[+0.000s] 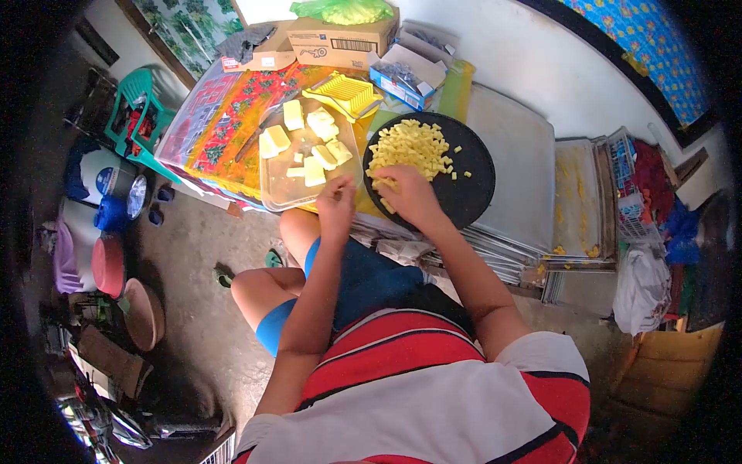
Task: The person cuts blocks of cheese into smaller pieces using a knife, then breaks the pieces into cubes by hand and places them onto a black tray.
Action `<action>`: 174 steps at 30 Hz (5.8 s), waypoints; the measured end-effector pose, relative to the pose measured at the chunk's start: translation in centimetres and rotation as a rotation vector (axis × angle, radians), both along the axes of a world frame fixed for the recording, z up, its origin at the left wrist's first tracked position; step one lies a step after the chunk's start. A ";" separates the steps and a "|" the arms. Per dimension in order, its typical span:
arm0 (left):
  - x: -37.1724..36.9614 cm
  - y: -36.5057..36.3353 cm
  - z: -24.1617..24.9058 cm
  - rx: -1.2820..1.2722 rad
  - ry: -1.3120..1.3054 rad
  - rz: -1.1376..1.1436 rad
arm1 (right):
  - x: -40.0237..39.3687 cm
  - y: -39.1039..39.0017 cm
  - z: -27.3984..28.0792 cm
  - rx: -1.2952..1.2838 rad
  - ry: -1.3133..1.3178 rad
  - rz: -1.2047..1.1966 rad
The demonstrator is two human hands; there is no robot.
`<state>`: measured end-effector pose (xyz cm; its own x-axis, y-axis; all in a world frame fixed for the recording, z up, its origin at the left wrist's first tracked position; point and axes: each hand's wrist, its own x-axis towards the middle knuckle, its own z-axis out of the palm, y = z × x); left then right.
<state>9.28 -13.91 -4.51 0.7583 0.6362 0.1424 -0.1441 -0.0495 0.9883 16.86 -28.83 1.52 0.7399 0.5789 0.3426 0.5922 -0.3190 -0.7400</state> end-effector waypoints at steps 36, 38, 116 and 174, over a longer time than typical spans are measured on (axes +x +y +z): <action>-6.0 8.3 4.1 -0.461 -0.112 0.268 | 0.9 17.9 -2.6 0.409 0.448 0.388; -6.0 7.7 5.3 -0.491 -0.093 0.172 | 0.4 15.0 -0.3 0.443 0.668 0.454; 2.2 -4.7 0.7 0.314 0.231 -0.318 | 1.4 -6.4 -1.7 0.379 0.721 -0.110; 0.9 -4.3 5.4 -0.262 0.147 -0.572 | 0.1 -5.6 0.4 0.522 0.949 0.006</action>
